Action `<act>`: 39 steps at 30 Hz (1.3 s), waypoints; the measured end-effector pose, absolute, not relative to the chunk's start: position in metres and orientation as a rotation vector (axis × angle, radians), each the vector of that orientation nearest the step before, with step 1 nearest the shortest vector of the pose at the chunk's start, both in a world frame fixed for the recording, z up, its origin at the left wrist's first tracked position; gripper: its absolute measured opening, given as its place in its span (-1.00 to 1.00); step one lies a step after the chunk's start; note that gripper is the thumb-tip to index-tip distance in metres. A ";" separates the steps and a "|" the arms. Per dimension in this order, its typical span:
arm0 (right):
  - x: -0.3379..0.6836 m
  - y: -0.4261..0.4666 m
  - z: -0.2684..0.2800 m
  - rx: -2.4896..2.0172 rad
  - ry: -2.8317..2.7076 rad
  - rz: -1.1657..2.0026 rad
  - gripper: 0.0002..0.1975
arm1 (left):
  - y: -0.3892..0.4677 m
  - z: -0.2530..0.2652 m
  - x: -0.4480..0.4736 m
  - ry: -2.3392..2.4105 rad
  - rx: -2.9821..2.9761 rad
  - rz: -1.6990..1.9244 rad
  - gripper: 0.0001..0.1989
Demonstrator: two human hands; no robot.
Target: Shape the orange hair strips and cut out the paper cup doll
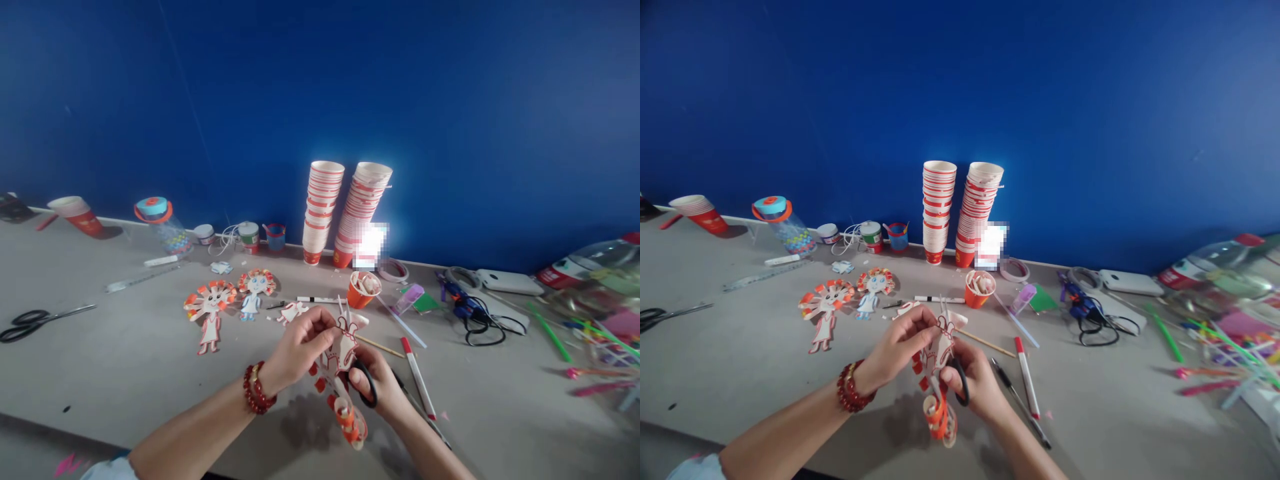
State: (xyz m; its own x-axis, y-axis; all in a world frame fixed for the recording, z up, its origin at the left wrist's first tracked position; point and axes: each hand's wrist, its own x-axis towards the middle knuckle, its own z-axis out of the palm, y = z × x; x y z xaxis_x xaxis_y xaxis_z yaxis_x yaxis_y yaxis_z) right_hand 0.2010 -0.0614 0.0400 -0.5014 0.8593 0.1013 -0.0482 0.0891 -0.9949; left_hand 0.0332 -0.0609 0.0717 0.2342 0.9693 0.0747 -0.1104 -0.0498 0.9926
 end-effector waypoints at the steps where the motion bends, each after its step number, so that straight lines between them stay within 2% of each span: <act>1: 0.202 -0.061 0.042 -0.815 -1.601 1.559 -0.44 | -0.060 0.072 0.032 0.919 1.295 1.117 -0.82; 16: 0.205 -0.061 0.045 -0.805 -1.595 1.649 -0.41 | -0.057 0.081 0.021 0.917 1.411 0.987 -0.89; 39: 0.213 -0.056 0.035 -0.893 -1.660 1.610 -0.39 | -0.051 0.082 0.014 0.927 1.478 0.912 -0.85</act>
State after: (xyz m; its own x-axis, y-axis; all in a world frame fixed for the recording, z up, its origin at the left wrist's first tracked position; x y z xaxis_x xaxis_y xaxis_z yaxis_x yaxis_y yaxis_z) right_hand 0.2132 -0.0559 0.0352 -0.5561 0.8311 -0.0062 0.0320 0.0139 -0.9994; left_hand 0.0141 -0.0514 0.0820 0.3942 0.9177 0.0482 0.0636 -0.0796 0.9948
